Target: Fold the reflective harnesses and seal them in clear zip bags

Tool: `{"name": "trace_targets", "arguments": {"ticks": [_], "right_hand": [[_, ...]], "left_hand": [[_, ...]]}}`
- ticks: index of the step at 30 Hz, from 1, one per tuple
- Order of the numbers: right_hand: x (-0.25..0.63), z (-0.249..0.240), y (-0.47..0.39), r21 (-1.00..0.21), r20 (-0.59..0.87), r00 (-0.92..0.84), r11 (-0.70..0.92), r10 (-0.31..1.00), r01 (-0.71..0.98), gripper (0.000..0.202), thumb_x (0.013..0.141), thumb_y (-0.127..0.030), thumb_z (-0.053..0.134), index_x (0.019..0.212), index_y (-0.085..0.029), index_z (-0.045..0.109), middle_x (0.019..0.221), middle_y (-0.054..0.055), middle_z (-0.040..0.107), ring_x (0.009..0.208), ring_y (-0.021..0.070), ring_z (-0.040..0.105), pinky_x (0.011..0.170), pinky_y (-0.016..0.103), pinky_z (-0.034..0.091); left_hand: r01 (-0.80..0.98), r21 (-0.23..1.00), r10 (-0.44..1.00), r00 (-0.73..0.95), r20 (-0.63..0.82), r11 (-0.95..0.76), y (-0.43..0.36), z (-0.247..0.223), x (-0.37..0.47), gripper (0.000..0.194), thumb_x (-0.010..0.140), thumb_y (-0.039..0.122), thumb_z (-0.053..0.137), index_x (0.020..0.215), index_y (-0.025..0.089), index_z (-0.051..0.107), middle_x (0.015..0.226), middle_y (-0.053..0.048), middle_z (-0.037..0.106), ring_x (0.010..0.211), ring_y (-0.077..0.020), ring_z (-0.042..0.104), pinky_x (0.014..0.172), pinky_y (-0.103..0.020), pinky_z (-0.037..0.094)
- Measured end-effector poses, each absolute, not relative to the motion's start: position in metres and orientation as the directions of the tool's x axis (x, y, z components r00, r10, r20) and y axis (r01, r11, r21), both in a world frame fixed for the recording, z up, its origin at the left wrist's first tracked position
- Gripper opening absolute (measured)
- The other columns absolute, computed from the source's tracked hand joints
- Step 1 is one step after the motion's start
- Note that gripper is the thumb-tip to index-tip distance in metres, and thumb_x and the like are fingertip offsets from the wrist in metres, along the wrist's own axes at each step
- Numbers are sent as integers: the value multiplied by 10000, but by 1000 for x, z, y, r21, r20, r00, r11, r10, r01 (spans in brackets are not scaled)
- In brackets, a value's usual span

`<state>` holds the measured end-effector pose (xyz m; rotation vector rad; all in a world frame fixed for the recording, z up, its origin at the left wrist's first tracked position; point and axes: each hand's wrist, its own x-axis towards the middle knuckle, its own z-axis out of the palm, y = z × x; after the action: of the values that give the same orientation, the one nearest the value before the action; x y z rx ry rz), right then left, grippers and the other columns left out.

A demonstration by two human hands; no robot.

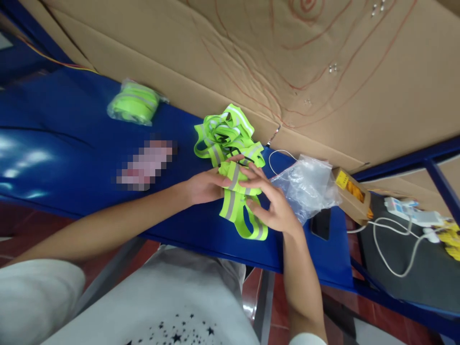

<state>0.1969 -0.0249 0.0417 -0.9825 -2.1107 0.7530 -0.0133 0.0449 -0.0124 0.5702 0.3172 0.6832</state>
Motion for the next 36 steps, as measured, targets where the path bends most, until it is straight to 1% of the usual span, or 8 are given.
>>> {"name": "trace_targets", "arguments": {"ticks": [3, 6, 10, 15, 18, 25, 31, 36], "right_hand": [[198, 34, -19, -829, 335, -349, 449, 875, 332, 214, 1034, -280, 598, 1234, -315, 665, 1443, 26, 663, 1467, 251, 525, 1270, 534, 385], [199, 23, -11, -854, 312, -212, 371, 926, 364, 482, 948, -396, 738, 1398, -331, 579, 1508, 48, 596, 1446, 258, 532, 1247, 499, 410], [207, 20, -6, -905, 79, -350, 214, 934, 369, 684, 820, -493, 849, 1419, -316, 571, 1536, 48, 563, 1454, 290, 507, 1240, 476, 408], [219, 28, -8, -929, -113, -459, 70, 881, 363, 735, 713, -455, 930, 1359, -292, 620, 1366, 42, 670, 1260, 293, 633, 1072, 434, 534], [219, 31, -9, -940, -134, -416, 18, 899, 342, 693, 679, -446, 948, 1287, -275, 662, 1267, 34, 711, 1172, 281, 662, 1008, 411, 555], [201, 33, -12, -993, -40, -29, -37, 999, 114, 550, 644, -467, 958, 1075, -261, 685, 1025, -9, 724, 882, 192, 686, 791, 324, 595], [194, 27, -12, -958, 50, 62, 30, 997, 287, 523, 636, -480, 956, 991, -250, 647, 908, -33, 680, 818, 169, 647, 730, 298, 572], [200, 25, -13, -969, 18, -5, 19, 1000, 248, 498, 729, -514, 893, 1034, -267, 588, 898, -26, 669, 739, 174, 646, 618, 305, 567]], "left_hand": [[-461, 672, 694, 711, -110, 579, 45, -10, -12, 867, 537, 108, 930, 1296, 338, 581, 1053, 41, 704, 913, -169, 688, 827, -310, 521], [-382, 805, 691, 721, -48, 454, 45, -10, -14, 926, 527, 81, 917, 1313, 332, 495, 1096, 35, 676, 944, -173, 682, 840, -308, 514], [-235, 924, 632, 775, -9, 302, 43, -8, -18, 1039, 564, 130, 913, 1424, 376, 382, 1326, -31, 576, 1205, -272, 636, 1002, -421, 512], [-181, 978, 586, 806, 85, 107, 38, -4, -15, 1181, 544, 246, 962, 1532, 405, 334, 1650, -67, 243, 1611, -384, 145, 1270, -573, 255], [-210, 968, 593, 800, 90, 136, 37, -3, -13, 1200, 538, 253, 984, 1537, 406, 338, 1654, -81, 259, 1627, -393, 56, 1273, -594, 242], [-381, 816, 754, 649, -98, 434, 29, 10, -3, 863, 662, 271, 951, 1382, 336, 480, 1453, -82, 543, 1294, -327, 595, 1084, -512, 491], [-317, 807, 754, 618, -223, 498, 12, 9, 5, 728, 647, 145, 936, 1276, 234, 581, 1246, -68, 689, 1215, -281, 643, 1058, -441, 497], [-261, 685, 541, 809, -230, 681, 13, -4, 6, 520, 660, 136, 905, 1146, 177, 725, 1056, -92, 767, 1008, -277, 725, 927, -426, 547]]}}
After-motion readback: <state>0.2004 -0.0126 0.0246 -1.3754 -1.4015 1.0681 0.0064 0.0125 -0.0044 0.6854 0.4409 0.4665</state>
